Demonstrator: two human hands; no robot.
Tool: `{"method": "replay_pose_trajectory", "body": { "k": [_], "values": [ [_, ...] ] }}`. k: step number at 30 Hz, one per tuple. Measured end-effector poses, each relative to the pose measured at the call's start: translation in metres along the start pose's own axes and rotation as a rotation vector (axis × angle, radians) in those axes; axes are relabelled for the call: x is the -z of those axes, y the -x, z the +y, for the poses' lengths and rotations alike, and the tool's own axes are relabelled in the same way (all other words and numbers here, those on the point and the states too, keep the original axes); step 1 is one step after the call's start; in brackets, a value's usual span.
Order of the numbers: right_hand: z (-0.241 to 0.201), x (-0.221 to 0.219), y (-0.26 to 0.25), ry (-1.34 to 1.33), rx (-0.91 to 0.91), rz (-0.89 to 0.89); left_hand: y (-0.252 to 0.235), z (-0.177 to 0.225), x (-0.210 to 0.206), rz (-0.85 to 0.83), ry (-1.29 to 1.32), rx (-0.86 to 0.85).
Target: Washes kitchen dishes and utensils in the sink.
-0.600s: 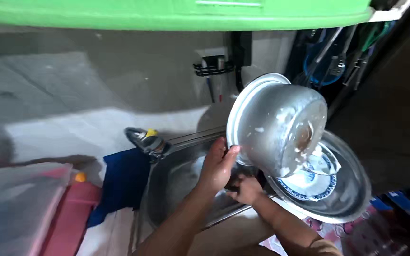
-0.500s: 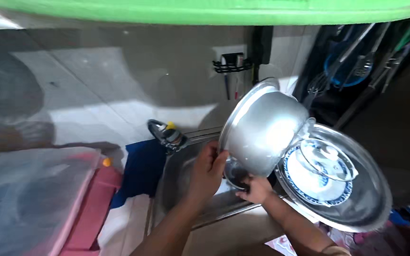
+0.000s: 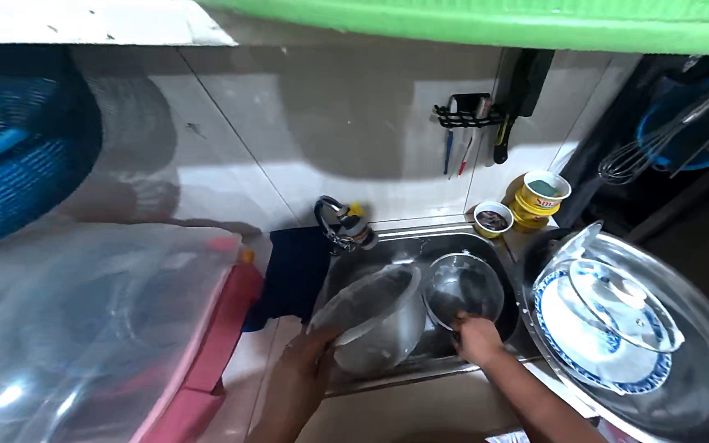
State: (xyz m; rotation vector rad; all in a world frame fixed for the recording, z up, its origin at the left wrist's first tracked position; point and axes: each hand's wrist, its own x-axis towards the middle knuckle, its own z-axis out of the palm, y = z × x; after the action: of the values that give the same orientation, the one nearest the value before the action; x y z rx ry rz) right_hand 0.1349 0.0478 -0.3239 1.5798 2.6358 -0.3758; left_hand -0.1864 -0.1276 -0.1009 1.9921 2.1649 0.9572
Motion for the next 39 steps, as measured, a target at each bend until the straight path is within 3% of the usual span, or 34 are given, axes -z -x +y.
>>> {"method": "replay_pose_trajectory", "body": {
  "k": [4, 8, 13, 19, 21, 24, 26, 30, 33, 36, 39],
  "values": [
    [0.003, 0.004, 0.002, -0.011, -0.042, 0.109, 0.003, -0.027, 0.007, 0.013, -0.083, -0.206],
    [0.004, 0.034, -0.007, -0.116, -0.134, 0.330, -0.005, -0.044, -0.003, 0.005, -0.158, -0.331],
    [-0.017, 0.078, -0.012, -0.009, -0.055, 0.508, 0.000, -0.074, -0.077, -0.070, -0.136, -0.305],
    [-0.039, 0.100, 0.001, 0.014, 0.153, 0.518, -0.017, -0.071, -0.124, -0.536, 0.021, -0.288],
    [-0.049, 0.093, 0.005, 0.047, 0.246, 0.482, -0.025, -0.069, -0.130, -0.554, 0.300, -0.126],
    [-0.061, 0.079, 0.004, 0.119, 0.357, 0.443, -0.045, -0.050, -0.126, -0.378, 0.617, 0.430],
    [-0.066, 0.075, -0.001, 0.154, 0.414, 0.405, -0.062, -0.042, -0.125, -0.278, 0.741, 0.673],
    [-0.082, 0.073, -0.015, 0.168, 0.506, 0.297, -0.087, -0.039, -0.126, -0.156, 0.624, 0.709],
    [-0.083, 0.064, -0.029, 0.139, 0.548, 0.221, -0.095, -0.024, -0.115, -0.250, 0.592, 0.838],
    [-0.071, 0.047, -0.041, 0.110, 0.550, 0.170, -0.092, -0.024, -0.113, -0.273, 0.807, 0.979],
    [-0.047, 0.033, -0.040, 0.099, 0.520, 0.127, -0.081, -0.031, -0.127, -0.385, 0.857, 0.865]
  ]
}}
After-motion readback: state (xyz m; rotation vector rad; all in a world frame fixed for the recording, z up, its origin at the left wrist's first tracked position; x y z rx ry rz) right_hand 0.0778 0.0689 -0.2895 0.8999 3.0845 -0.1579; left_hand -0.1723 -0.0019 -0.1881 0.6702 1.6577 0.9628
